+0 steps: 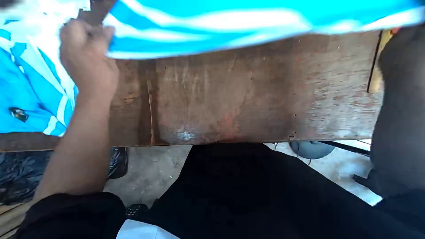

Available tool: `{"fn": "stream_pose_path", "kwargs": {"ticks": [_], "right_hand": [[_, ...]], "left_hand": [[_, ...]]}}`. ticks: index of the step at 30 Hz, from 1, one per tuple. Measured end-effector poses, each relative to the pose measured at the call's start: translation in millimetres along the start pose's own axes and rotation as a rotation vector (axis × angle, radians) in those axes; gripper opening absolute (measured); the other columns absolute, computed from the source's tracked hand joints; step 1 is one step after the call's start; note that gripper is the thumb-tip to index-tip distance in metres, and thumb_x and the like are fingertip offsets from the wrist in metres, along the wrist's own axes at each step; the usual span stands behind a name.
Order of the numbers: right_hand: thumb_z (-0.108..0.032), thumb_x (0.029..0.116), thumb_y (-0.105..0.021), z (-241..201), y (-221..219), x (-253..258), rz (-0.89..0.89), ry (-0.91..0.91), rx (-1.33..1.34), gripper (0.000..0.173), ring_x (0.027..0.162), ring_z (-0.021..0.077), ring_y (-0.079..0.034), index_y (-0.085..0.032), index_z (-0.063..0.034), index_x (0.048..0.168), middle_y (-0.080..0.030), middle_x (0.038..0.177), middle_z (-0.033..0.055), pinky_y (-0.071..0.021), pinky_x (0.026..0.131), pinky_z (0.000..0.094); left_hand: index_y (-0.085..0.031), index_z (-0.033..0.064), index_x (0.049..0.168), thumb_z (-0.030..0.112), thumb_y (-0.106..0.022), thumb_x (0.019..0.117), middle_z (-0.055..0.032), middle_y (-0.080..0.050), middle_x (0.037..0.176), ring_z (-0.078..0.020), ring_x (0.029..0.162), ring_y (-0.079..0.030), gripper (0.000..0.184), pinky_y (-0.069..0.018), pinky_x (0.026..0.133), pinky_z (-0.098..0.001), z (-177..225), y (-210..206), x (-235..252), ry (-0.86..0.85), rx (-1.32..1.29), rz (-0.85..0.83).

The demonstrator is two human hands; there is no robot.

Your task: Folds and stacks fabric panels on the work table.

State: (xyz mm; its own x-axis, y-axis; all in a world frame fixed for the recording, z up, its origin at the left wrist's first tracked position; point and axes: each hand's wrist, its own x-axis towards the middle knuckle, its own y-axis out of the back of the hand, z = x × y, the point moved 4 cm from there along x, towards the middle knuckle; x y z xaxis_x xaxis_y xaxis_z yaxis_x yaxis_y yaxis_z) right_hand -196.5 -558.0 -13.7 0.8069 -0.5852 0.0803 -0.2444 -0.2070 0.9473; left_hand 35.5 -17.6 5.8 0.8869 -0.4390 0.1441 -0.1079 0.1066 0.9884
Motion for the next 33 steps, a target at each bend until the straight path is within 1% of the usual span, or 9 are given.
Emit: {"fn": "stream_pose_path", "kwargs": {"ticks": [4, 7, 12, 14, 17, 20, 23, 27, 33], "right_hand": [[-0.004, 0.0988, -0.049, 24, -35, -32, -0.060, 0.282, -0.079, 0.032, 0.130, 0.0532, -0.048, -0.073, -0.0099, 0.119, -0.062, 0.130, 0.0274, -0.0300, 0.107, 0.0739], [-0.001, 0.0967, -0.054, 29, -44, -53, -0.356, 0.283, -0.055, 0.030, 0.131, 0.0535, -0.050, -0.074, -0.0053, 0.119, -0.062, 0.135, 0.0260, -0.0282, 0.106, 0.0797], [-0.011, 0.1024, -0.048, -32, -55, -45, -0.174, 0.422, 0.131, 0.032, 0.127, 0.0483, -0.057, -0.068, 0.0038, 0.122, -0.063, 0.131, 0.0293, -0.0443, 0.106, 0.0640], [-0.028, 0.1052, -0.051, -45, -81, -31, -0.189, 0.412, 0.101, 0.041, 0.141, 0.0483, -0.044, -0.064, -0.0023, 0.134, -0.054, 0.146, 0.0265, -0.0327, 0.114, 0.0678], [-0.061, 0.1038, -0.039, -32, -114, -39, -0.295, 0.296, -0.067, 0.068, 0.155, 0.0518, -0.011, -0.037, -0.0222, 0.160, -0.020, 0.170, 0.0187, -0.0133, 0.114, 0.0798], [-0.075, 0.0989, -0.024, -8, -114, -88, -0.276, 0.252, -0.135, 0.079, 0.156, 0.0487, -0.008, -0.030, -0.0300, 0.163, -0.014, 0.173, 0.0118, -0.0117, 0.115, 0.0788], [-0.076, 0.0966, -0.028, 6, -105, -142, -0.292, 0.231, -0.119, 0.082, 0.157, 0.0468, -0.009, -0.035, -0.0274, 0.162, -0.016, 0.173, 0.0117, -0.0105, 0.116, 0.0779], [-0.061, 0.0987, -0.048, 3, -92, -128, -0.222, 0.232, 0.015, 0.069, 0.148, 0.0548, -0.027, -0.056, -0.0117, 0.146, -0.039, 0.159, 0.0261, -0.0203, 0.112, 0.0782], [-0.062, 0.1009, -0.043, -14, -109, -1, -0.230, 0.180, -0.038, 0.070, 0.152, 0.0531, -0.019, -0.048, -0.0166, 0.154, -0.030, 0.165, 0.0239, -0.0181, 0.112, 0.0791]], "left_hand": [[-0.070, 0.0184, 0.133, 0.004, -0.060, 0.0963, -0.0213, -0.057, 0.144, -0.0514, 0.134, -0.048, 0.040, -0.0330, 0.107, -0.0760, -10, -57, -43, -0.050, 0.013, -0.344], [-0.066, 0.0148, 0.138, 0.004, -0.070, 0.0921, -0.0220, -0.043, 0.158, -0.0535, 0.138, -0.044, 0.047, -0.0338, 0.103, -0.0811, -9, -58, -63, -0.007, -0.062, -0.610], [-0.054, 0.0045, 0.147, 0.021, -0.059, 0.1022, -0.0266, -0.039, 0.158, -0.0472, 0.144, -0.040, 0.048, -0.0370, 0.112, -0.0666, 21, -59, -48, 0.012, -0.322, -0.349], [-0.046, 0.0076, 0.154, 0.039, -0.056, 0.1036, -0.0263, -0.032, 0.163, -0.0468, 0.150, -0.031, 0.060, -0.0299, 0.118, -0.0675, 31, -91, -50, -0.021, -0.301, -0.288], [-0.033, 0.0203, 0.163, 0.062, -0.037, 0.1036, -0.0170, -0.021, 0.171, -0.0406, 0.157, -0.017, 0.072, -0.0179, 0.118, -0.0747, 26, -124, -81, -0.040, -0.141, -0.271], [-0.035, 0.0215, 0.162, 0.065, -0.036, 0.1021, -0.0140, -0.020, 0.171, -0.0398, 0.157, -0.017, 0.074, -0.0179, 0.117, -0.0741, 13, -120, -130, -0.014, -0.124, -0.303], [-0.040, 0.0182, 0.159, 0.062, -0.048, 0.0991, -0.0177, -0.024, 0.169, -0.0441, 0.155, -0.021, 0.075, -0.0211, 0.113, -0.0771, 16, -101, -165, 0.038, -0.116, -0.420], [-0.063, 0.0031, 0.136, 0.040, -0.065, 0.0984, -0.0256, -0.045, 0.154, -0.0477, 0.143, -0.042, 0.052, -0.0312, 0.112, -0.0718, 35, -84, -131, 0.049, -0.243, -0.386], [-0.048, 0.0044, 0.151, 0.047, -0.054, 0.1027, -0.0252, -0.039, 0.159, -0.0421, 0.150, -0.035, 0.065, -0.0293, 0.120, -0.0617, 41, -120, -5, 0.012, -0.351, -0.270]]}}
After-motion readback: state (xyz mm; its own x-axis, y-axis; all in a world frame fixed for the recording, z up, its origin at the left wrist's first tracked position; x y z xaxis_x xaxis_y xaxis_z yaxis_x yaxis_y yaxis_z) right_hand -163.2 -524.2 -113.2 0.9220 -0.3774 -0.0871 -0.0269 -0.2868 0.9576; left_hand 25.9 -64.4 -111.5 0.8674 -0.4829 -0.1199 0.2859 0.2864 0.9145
